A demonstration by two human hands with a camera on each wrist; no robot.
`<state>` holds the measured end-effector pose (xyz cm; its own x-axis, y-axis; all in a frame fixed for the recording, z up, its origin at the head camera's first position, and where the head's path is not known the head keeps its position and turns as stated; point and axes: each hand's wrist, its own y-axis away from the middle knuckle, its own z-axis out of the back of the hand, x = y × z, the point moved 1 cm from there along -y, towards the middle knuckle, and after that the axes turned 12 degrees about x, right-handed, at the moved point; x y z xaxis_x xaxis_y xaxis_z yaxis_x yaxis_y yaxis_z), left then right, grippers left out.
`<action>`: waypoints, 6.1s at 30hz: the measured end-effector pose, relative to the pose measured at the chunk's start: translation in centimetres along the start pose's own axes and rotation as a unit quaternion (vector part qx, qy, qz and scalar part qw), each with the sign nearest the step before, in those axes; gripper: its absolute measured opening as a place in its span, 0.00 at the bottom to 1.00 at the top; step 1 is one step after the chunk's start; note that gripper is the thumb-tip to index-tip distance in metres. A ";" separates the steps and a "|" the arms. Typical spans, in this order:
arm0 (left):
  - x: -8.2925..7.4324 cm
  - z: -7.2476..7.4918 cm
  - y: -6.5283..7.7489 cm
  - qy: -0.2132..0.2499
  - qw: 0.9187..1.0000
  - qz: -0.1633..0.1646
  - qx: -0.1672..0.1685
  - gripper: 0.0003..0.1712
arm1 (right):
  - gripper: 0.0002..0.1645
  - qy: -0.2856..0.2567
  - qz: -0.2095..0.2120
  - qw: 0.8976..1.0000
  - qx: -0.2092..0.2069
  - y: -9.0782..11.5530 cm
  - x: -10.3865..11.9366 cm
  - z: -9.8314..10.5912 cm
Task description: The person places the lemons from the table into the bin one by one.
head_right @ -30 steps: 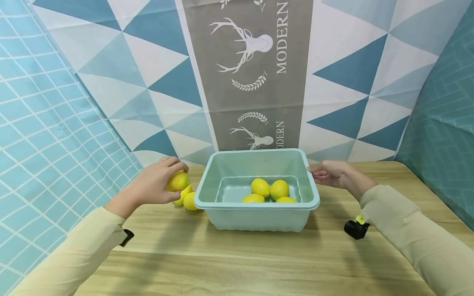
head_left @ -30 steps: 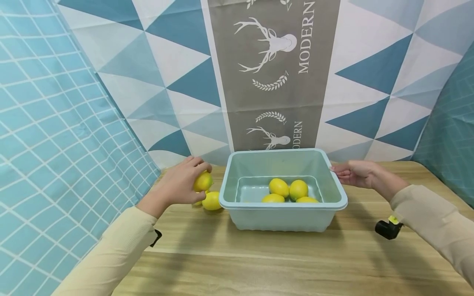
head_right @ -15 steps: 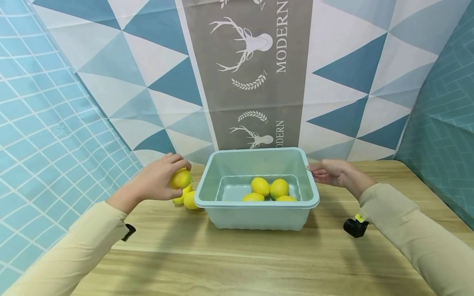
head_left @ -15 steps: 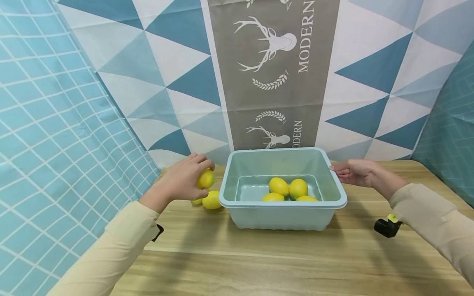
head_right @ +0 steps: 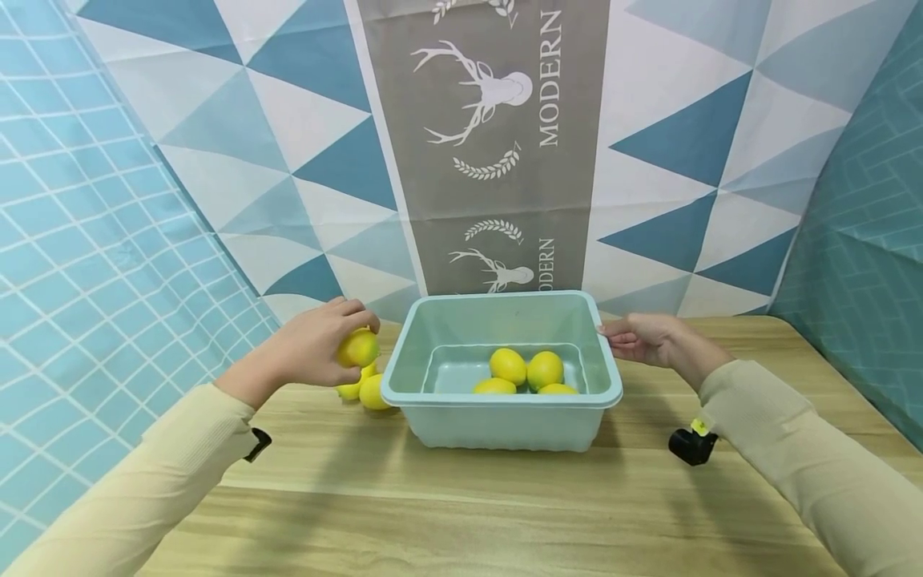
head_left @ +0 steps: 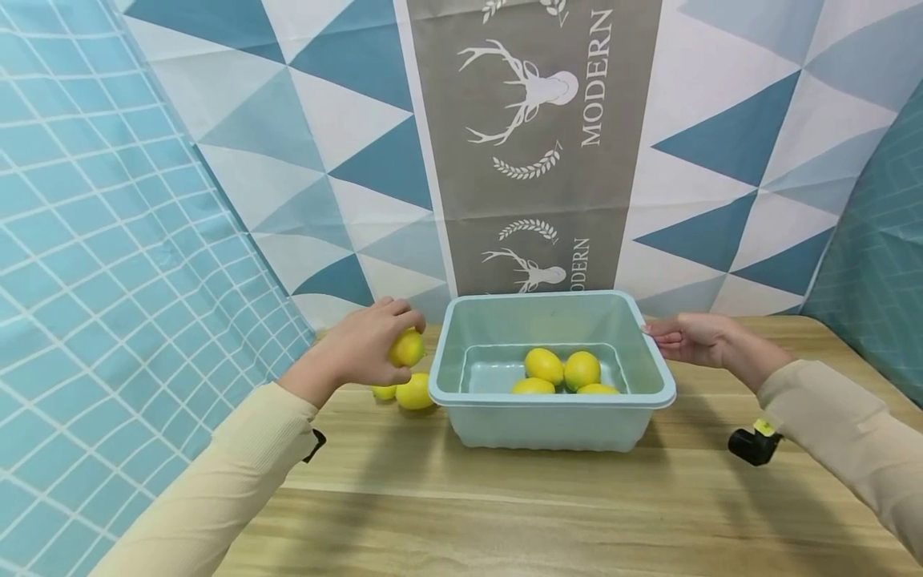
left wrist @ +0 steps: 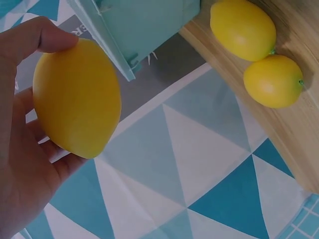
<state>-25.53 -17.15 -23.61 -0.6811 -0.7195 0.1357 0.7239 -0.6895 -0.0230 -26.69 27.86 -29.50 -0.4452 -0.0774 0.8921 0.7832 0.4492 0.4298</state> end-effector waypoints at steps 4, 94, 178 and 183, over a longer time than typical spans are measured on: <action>0.0 0.2 -0.2 -0.003 1.000 0.003 0.018 0.25 | 0.10 0.000 0.000 1.000 0.001 -0.1 -0.1 0.1; -7.5 1.9 -12.4 0.020 0.989 -0.044 0.139 0.28 | 0.10 0.008 0.012 1.000 -0.001 0.1 -0.6 0.0; 0.8 -12.6 -2.6 0.009 0.993 0.116 0.009 0.34 | 0.10 -0.005 0.014 1.000 0.001 0.0 0.4 0.5; 0.7 -13.0 -2.7 0.024 0.992 0.118 0.023 0.31 | 0.09 -0.001 0.015 1.000 0.004 -0.1 0.6 0.6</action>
<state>-29.38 -16.82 -36.37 -0.4958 -0.8643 0.0841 0.8672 -0.4979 -0.0036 -27.24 28.28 -29.09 -0.4229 -0.0615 0.9041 0.7926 0.4585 0.4020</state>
